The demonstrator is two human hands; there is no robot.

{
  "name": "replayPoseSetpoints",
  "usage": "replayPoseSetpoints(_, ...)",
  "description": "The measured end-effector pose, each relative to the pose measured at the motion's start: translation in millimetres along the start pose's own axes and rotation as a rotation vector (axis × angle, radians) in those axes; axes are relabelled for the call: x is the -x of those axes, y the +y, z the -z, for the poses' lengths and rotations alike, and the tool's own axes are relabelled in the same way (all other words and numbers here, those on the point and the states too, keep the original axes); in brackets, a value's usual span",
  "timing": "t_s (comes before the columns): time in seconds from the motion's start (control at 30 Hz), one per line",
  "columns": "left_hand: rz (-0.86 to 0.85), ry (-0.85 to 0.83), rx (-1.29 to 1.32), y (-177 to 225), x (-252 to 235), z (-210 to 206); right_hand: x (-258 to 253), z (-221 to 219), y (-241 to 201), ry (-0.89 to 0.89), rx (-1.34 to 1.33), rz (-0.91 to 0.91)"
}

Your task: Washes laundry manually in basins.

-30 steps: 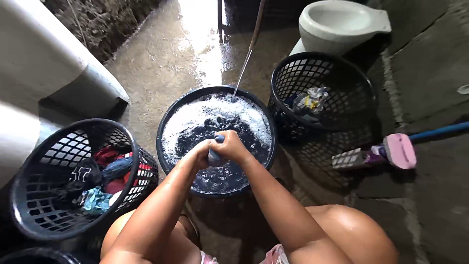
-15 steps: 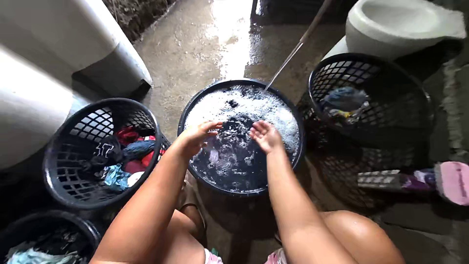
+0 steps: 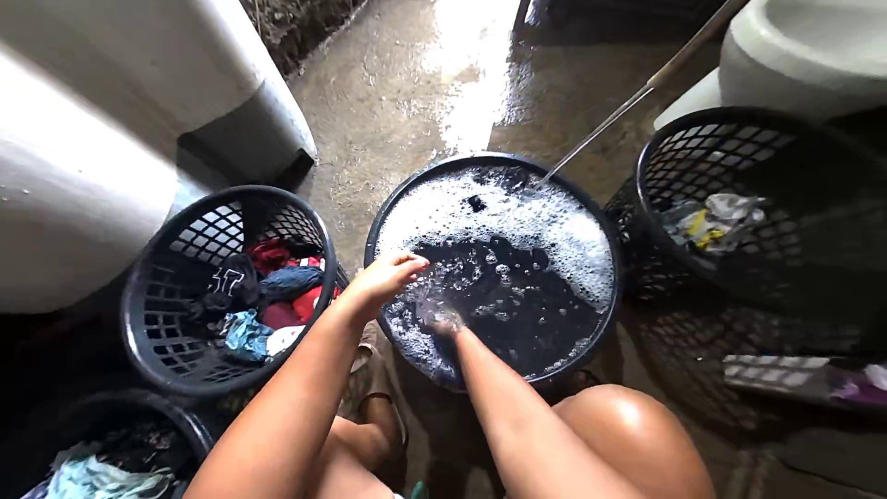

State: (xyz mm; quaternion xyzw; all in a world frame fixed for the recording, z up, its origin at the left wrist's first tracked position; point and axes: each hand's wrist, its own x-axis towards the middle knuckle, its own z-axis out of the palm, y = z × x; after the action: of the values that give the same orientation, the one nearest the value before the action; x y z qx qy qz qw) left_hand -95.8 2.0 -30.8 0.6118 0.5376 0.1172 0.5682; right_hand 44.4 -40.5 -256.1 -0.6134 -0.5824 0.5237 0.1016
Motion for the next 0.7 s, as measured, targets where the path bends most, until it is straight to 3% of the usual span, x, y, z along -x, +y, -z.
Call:
replayPoseSetpoints(0.13,0.120,0.047,-0.089,-17,-20,-7,15,42,-49,-0.048,-0.206,-0.004)
replayPoseSetpoints(0.23,0.165,0.084,-0.011,-29,-30,-17,33,88,-83,-0.037,-0.499,0.208)
replayPoseSetpoints(0.33,0.053,0.049,0.141,-35,-38,-25,63,125,-100,0.024,-0.608,0.431)
replayPoseSetpoints(0.4,-0.083,-0.006,0.147,-26,-39,-27,77,147,-100,0.014,-0.638,0.446)
replayPoseSetpoints(0.5,-0.183,0.094,0.004,-14,-43,-36,75,166,-65,0.137,-0.563,0.280)
replayPoseSetpoints(0.6,-0.217,0.200,-0.142,-14,-52,-48,56,170,-9,0.330,-0.297,-0.004)
replayPoseSetpoints(0.7,-0.160,0.243,-0.273,-13,-55,-56,44,159,30,0.324,-0.178,-0.215)
